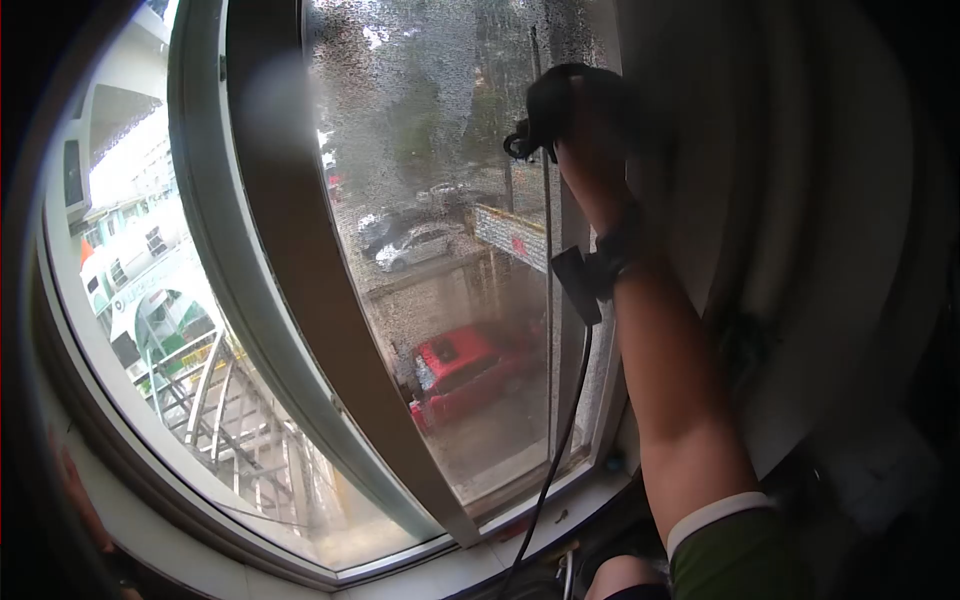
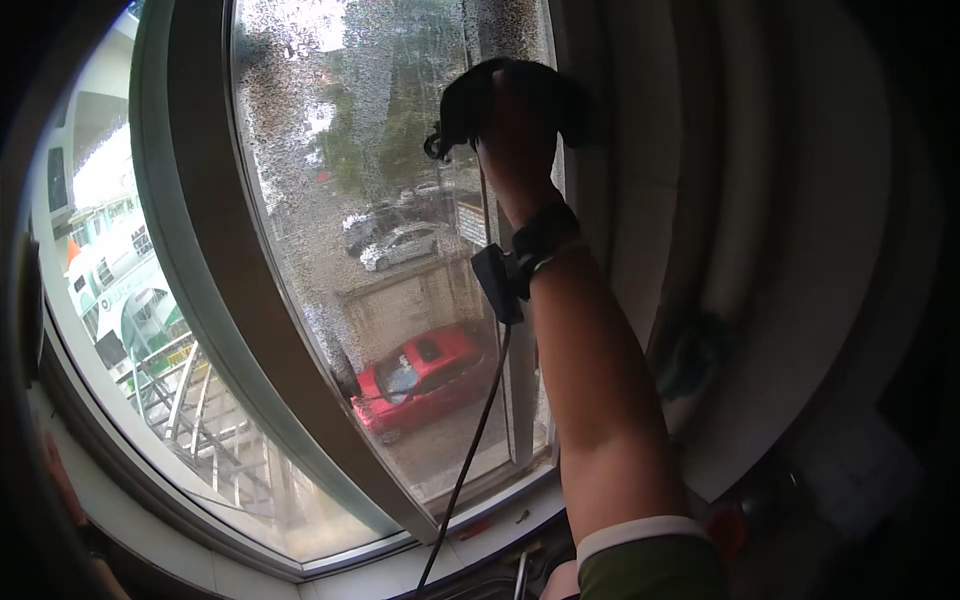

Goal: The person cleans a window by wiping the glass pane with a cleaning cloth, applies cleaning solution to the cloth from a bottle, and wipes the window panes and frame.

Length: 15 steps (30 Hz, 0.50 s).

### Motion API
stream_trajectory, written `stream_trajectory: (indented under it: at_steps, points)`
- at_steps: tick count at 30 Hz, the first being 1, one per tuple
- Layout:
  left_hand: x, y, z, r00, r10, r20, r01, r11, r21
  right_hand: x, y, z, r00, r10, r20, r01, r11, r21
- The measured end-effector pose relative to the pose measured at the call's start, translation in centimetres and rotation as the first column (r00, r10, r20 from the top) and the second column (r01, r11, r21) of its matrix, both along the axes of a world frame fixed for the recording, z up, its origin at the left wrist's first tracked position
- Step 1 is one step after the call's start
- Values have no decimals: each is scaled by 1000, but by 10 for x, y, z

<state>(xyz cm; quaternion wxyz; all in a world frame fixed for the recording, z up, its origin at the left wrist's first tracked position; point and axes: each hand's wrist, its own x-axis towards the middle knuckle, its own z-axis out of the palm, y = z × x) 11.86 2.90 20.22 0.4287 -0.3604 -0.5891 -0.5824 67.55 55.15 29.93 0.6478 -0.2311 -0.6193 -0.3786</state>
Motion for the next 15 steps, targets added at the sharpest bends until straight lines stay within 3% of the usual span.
stream_trajectory:
  at_steps: [1, 3, 5, 6, 7, 9, 10, 12, 15]
  points:
    - [4, 2, 1, 999, -10, 37, 9, 999, 42, 8, -9, -15, 1000, -3, 25, 6, 993, -121]
    - [81, 10, 30, 915, 352, -199, -389, 900, -195, 15, -38, -55, 978, 204, -37, -207, 950, -234]
    - [81, 11, 31, 602, 572, -557, -745, 653, -135, 26, -43, -110, 994, 63, 93, -15, 895, -446]
    - [73, 10, 30, 366, 603, -709, -861, 508, -12, 29, -38, -156, 979, -17, 202, 103, 902, -420]
    - [73, 13, 32, 375, 593, -713, -852, 523, -12, 34, -35, -204, 948, -97, 304, 217, 895, -390]
    - [75, 9, 32, 388, 581, -716, -845, 534, -24, 41, -50, -257, 922, -23, 387, 269, 757, -595]
    - [84, 8, 35, 605, 567, -559, -747, 647, -154, 41, -49, -290, 931, 38, 362, 229, 712, -664]
    - [84, 12, 37, 596, 570, -566, -751, 645, -141, 45, -45, -356, 938, 164, 305, 153, 593, -790]
    - [66, 5, 36, 436, 579, -689, -816, 576, -33, 41, -51, -420, 946, 322, 36, 7, 90, -996]
